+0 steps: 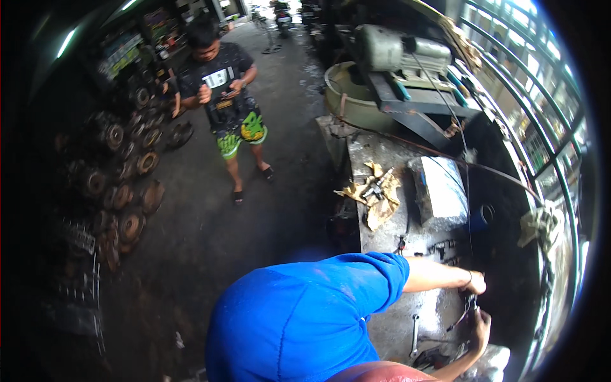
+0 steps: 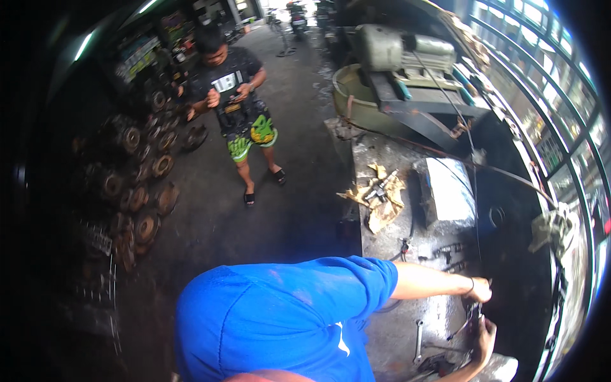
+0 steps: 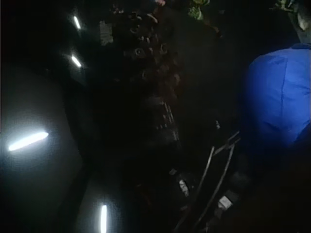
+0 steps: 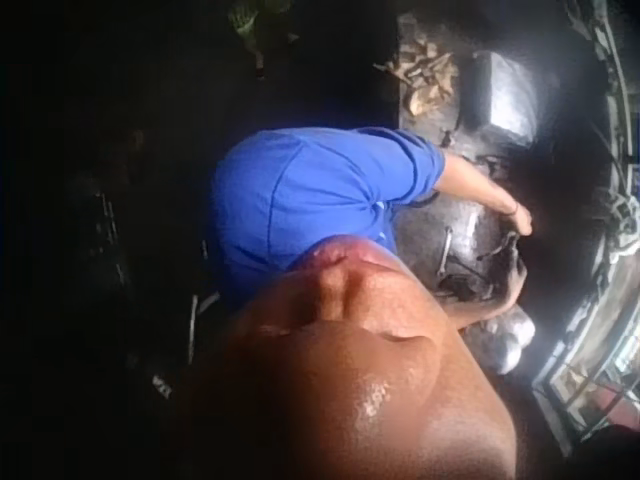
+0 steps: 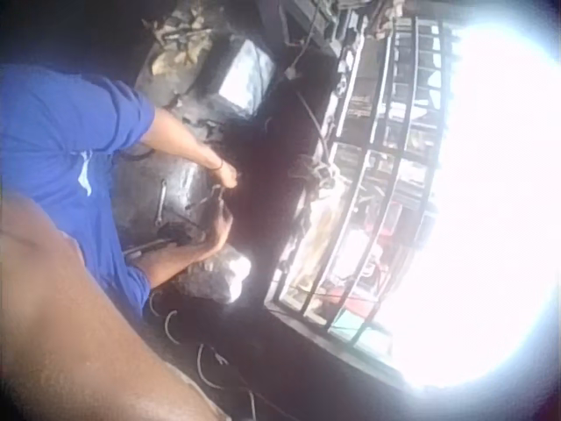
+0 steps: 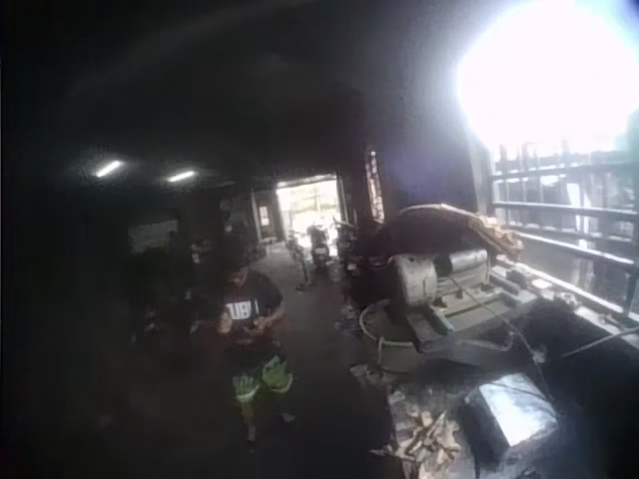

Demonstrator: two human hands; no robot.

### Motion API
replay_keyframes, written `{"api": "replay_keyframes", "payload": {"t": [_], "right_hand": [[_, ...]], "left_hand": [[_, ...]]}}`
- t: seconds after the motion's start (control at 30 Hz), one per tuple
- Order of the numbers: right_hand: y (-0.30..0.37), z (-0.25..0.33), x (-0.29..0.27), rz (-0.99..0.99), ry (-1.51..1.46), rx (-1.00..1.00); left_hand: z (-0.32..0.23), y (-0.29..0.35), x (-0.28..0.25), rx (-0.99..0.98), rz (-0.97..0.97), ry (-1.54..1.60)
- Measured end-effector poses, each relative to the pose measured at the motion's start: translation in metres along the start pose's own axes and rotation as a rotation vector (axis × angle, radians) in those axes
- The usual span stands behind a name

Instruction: The person assembles a fuel injector by hand, wipes it with a cloth, and connects it to a testing apparatus. The person then pumps the lever of the apparatus, observes the spray, and finally wipes the injector again before placing it on a workbench.

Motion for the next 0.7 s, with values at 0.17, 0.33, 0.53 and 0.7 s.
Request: {"api": "replay_keyframes", "payload": {"t": [0.17,0.33,0.53,0.7], "right_hand": [[0.01,-0.027,-0.041,0.044,-0.006,-0.15],[-0.008,-0.002,-0.009,0.041,0.04,0.068],[-0.013,-0.016,-0.031,-0.003,-0.122,-0.521],[0.0,-0.008,-0.024,0.007,0.156,-0.133]], "left_hand": [[-0.032,-0.031,-0.031,-0.707,0.062,0.959],[0.004,-0.015,0.01,-0.789,-0.039,0.929],[0.007,-0.025,0.019,-0.716,-0.122,1.017],[0.003,-0.025,0.021,-0.71,-0.156,1.015]]}}
Point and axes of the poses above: each hand's wrist, its own y-axis away from the middle knuckle, its own x-axis out of the palm, z = x × y, the point moved 4 cm from there along -y, towards the middle knuckle, and after that the axes turned 2 degrees about -x, right-handed, at the moved point
